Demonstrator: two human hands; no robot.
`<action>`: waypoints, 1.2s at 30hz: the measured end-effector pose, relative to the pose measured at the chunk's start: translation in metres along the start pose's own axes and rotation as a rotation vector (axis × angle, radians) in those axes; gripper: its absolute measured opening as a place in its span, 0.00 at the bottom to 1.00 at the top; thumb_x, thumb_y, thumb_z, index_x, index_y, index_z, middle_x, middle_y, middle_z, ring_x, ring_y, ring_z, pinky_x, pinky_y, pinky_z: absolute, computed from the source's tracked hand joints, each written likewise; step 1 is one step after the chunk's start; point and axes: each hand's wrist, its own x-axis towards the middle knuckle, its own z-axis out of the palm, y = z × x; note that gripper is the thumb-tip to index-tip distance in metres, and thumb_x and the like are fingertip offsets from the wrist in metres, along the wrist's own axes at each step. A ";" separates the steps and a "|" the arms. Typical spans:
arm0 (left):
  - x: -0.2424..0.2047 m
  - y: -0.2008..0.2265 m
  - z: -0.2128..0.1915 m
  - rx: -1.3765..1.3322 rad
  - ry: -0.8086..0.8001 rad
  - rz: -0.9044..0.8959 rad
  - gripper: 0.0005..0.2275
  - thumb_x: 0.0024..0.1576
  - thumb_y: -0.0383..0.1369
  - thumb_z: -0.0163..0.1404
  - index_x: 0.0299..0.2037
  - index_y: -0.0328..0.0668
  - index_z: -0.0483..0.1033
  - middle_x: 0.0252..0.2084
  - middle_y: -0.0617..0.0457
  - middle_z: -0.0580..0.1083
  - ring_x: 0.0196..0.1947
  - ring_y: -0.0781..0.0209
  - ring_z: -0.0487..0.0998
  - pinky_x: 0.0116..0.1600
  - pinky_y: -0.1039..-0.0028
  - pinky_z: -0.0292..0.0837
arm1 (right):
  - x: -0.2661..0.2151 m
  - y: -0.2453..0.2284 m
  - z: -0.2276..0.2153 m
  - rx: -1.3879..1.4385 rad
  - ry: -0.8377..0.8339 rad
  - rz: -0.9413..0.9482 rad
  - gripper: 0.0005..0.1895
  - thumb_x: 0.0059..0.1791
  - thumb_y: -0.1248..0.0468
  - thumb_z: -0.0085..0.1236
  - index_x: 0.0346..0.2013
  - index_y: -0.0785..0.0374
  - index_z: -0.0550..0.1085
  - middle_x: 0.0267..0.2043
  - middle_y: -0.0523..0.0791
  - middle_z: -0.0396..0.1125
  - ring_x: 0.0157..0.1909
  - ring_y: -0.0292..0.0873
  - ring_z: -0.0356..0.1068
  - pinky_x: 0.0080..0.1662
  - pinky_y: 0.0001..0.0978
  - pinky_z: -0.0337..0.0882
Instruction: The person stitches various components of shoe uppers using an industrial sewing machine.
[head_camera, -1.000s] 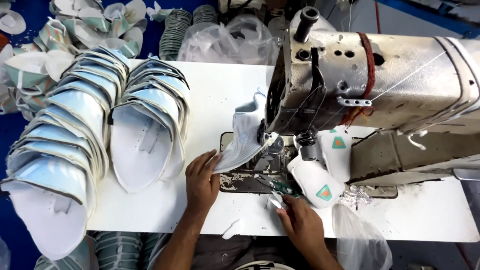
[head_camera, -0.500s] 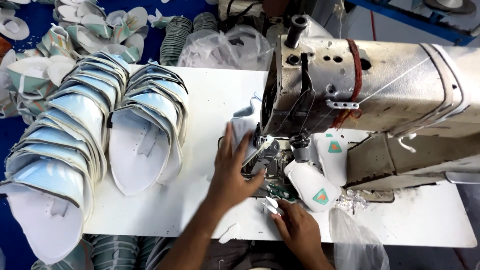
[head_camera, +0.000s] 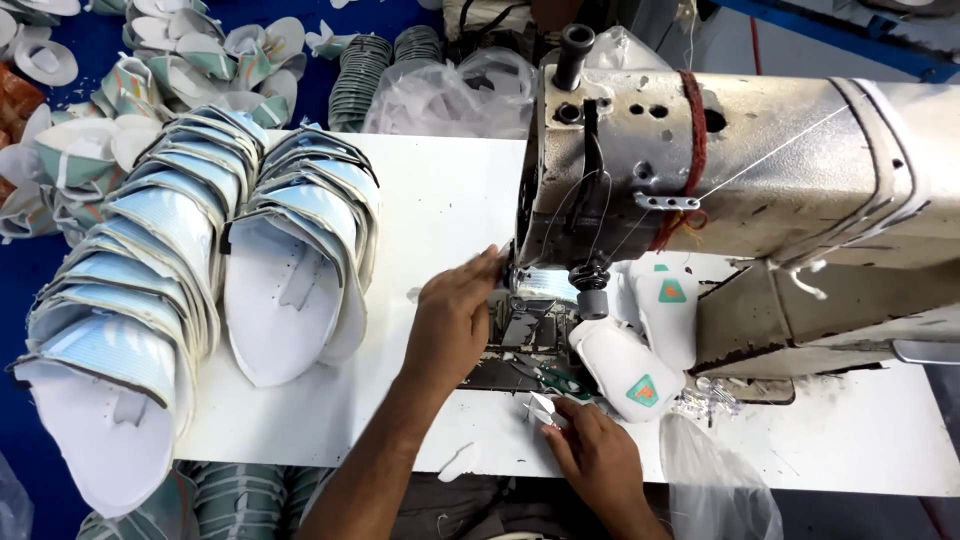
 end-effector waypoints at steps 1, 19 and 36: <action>-0.004 0.004 0.000 0.111 0.107 0.061 0.18 0.58 0.23 0.50 0.60 0.42 0.77 0.66 0.53 0.71 0.64 0.48 0.74 0.66 0.55 0.63 | 0.000 -0.001 0.000 0.005 0.010 -0.007 0.20 0.44 0.56 0.66 0.47 0.59 0.76 0.31 0.44 0.71 0.30 0.44 0.74 0.34 0.38 0.72; -0.176 0.016 0.017 -0.036 -0.120 -0.096 0.10 0.53 0.36 0.60 0.43 0.46 0.82 0.48 0.53 0.79 0.52 0.51 0.76 0.56 0.59 0.67 | 0.000 0.004 0.001 -0.035 -0.018 -0.038 0.25 0.41 0.67 0.65 0.53 0.60 0.75 0.35 0.47 0.67 0.35 0.49 0.71 0.38 0.40 0.72; -0.133 0.015 0.023 -0.407 -0.186 -0.530 0.10 0.55 0.34 0.58 0.46 0.46 0.82 0.44 0.53 0.81 0.33 0.59 0.82 0.36 0.71 0.78 | -0.066 0.027 0.012 0.542 -0.120 0.042 0.09 0.55 0.73 0.44 0.45 0.68 0.73 0.44 0.51 0.75 0.43 0.45 0.74 0.46 0.33 0.72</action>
